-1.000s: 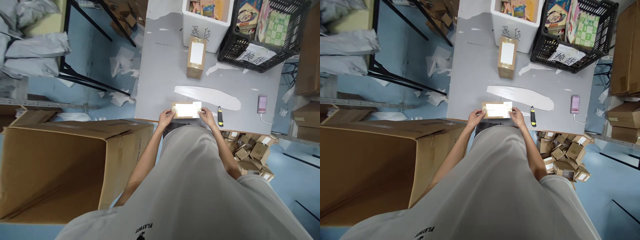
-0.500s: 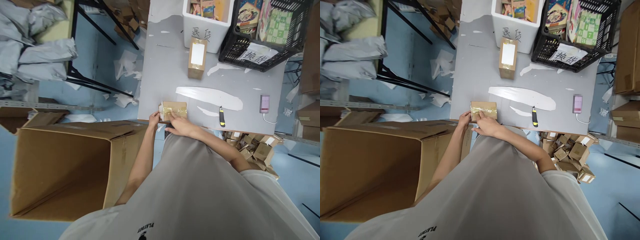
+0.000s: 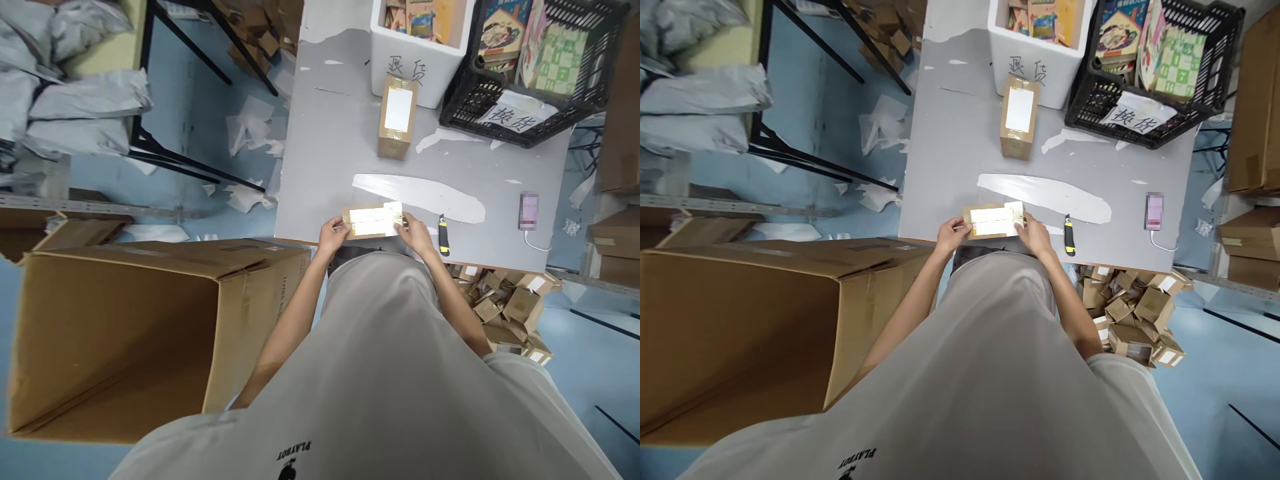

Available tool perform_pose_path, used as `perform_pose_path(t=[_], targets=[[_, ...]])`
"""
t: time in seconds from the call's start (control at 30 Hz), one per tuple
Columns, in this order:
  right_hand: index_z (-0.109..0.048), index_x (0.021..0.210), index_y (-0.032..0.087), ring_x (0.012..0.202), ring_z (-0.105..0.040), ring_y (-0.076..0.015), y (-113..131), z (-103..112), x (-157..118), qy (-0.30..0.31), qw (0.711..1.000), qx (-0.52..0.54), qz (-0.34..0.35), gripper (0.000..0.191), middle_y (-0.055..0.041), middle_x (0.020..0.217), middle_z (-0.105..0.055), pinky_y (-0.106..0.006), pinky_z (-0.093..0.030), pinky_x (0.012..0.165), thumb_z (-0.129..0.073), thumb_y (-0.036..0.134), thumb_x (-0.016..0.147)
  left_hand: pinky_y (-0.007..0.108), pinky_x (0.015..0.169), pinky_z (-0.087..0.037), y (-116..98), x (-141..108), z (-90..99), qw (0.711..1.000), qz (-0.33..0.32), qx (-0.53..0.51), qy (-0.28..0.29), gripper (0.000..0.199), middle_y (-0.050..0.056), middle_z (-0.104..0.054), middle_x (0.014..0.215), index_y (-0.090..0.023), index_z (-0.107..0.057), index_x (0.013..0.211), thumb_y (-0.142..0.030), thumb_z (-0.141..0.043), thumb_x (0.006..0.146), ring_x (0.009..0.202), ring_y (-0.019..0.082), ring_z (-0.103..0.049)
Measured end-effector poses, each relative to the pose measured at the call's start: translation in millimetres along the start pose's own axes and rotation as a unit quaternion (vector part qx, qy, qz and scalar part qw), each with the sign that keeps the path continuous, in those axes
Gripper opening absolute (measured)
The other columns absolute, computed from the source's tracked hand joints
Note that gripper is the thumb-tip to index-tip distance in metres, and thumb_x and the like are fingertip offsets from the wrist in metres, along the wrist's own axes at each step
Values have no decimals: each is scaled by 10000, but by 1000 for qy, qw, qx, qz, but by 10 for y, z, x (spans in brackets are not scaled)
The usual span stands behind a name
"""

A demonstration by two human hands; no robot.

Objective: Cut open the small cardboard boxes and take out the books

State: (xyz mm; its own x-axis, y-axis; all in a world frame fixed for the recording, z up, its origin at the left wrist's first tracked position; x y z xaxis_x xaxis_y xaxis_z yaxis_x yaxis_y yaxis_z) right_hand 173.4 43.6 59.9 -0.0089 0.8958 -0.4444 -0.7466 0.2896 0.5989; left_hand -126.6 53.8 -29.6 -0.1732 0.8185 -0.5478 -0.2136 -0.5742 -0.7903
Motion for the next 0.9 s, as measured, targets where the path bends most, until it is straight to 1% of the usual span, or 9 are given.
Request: perform_pose_path(t=[0.13, 0.23, 0.33, 0.43, 0.5, 0.6, 0.7, 0.8, 0.9], targets=[[-741, 1303, 187, 1183, -826, -330, -409, 12, 103, -50, 993, 105, -22, 346, -153, 1315, -857, -499, -636, 1107, -623, 287, 993, 413, 1047, -663, -165, -15, -153, 997, -47, 65, 8, 385, 130, -832, 1346, -175, -783, 1232, -175, -806, 848, 1083, 273, -834], [-723, 1152, 236, 1178, -827, -312, -563, -12, 80, -87, 984, 158, 5, 217, -128, 1261, -864, -475, -650, 1073, -647, 340, 978, 399, 1056, -664, -207, 8, -169, 997, -76, 32, 8, 411, 125, -818, 1379, -188, -739, 1248, -122, -757, 842, 1152, 257, -829], [-694, 1086, 254, 1177, -824, -312, -702, -108, 57, -97, 978, 184, 10, 185, -125, 1228, -860, -464, -649, 1053, -648, 396, 977, 411, 1074, -660, -104, 36, -171, 998, -52, 7, 20, 406, 108, -846, 1240, -197, -712, 1206, -94, -748, 815, 1174, 256, -824], [-686, 1022, 259, 1101, -821, -307, -879, -264, 48, -76, 980, 181, -21, 142, -110, 1172, -867, -466, -649, 1029, -664, 366, 930, 456, 1042, -672, 83, 17, -168, 999, -18, 12, 34, 341, 89, -851, 1036, -192, -722, 1113, -104, -758, 785, 1052, 281, -836], [-699, 958, 261, 1039, -812, -302, -1003, -358, 38, -54, 982, 173, -45, 96, -98, 1119, -871, -485, -639, 1052, -665, 318, 888, 472, 1043, -671, 210, -19, -166, 999, -6, 12, 41, 290, 84, -848, 1000, -192, -735, 1057, -117, -748, 777, 997, 280, -831], [-730, 886, 260, 1011, -804, -303, -1156, -414, 42, -42, 981, 175, -65, 83, -98, 1049, -869, -510, -621, 1102, -657, 296, 869, 468, 1081, -661, 360, -49, -192, 998, 4, -1, 58, 250, 85, -864, 1078, -201, -764, 1032, -146, -719, 792, 1038, 261, -823], [-771, 971, 250, 1046, -809, -297, -1258, -368, 126, -58, 977, 193, -77, 194, -109, 1099, -862, -516, -639, 1085, -634, 378, 921, 502, 1120, -651, 416, 21, -232, 998, 10, -20, 64, 319, 114, -865, 1195, -200, -795, 1147, -194, -713, 840, 1113, 265, -818], [-781, 1096, 229, 1098, -810, -303, -1293, -282, 291, -82, 970, 213, -87, 361, -138, 1202, -841, -540, -659, 1054, -586, 507, 975, 558, 1199, -603, 357, 196, -253, 998, 9, -32, 49, 413, 167, -810, 1404, -199, -783, 1309, -248, -712, 906, 1272, 302, -789], [-782, 1157, 218, 1153, -803, -306, -1224, -217, 472, -97, 962, 240, -86, 452, -156, 1295, -826, -546, -665, 1053, -604, 592, 977, 567, 1287, -529, 206, 385, -279, 998, -2, -42, 36, 489, 189, -712, 1585, -205, -742, 1428, -324, -738, 954, 1477, 337, -690]])
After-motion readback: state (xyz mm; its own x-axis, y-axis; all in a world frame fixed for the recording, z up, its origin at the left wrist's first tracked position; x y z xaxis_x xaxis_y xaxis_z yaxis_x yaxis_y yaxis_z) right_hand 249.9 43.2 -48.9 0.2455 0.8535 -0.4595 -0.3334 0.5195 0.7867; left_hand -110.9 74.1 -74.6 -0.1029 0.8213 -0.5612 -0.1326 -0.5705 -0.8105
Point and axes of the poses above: each hand's wrist, its own x-axis towards the middle knuckle, its own z-axis out of the back of the hand, y = z × x, the point moved 6 cm from there along x, towards the middle knuckle
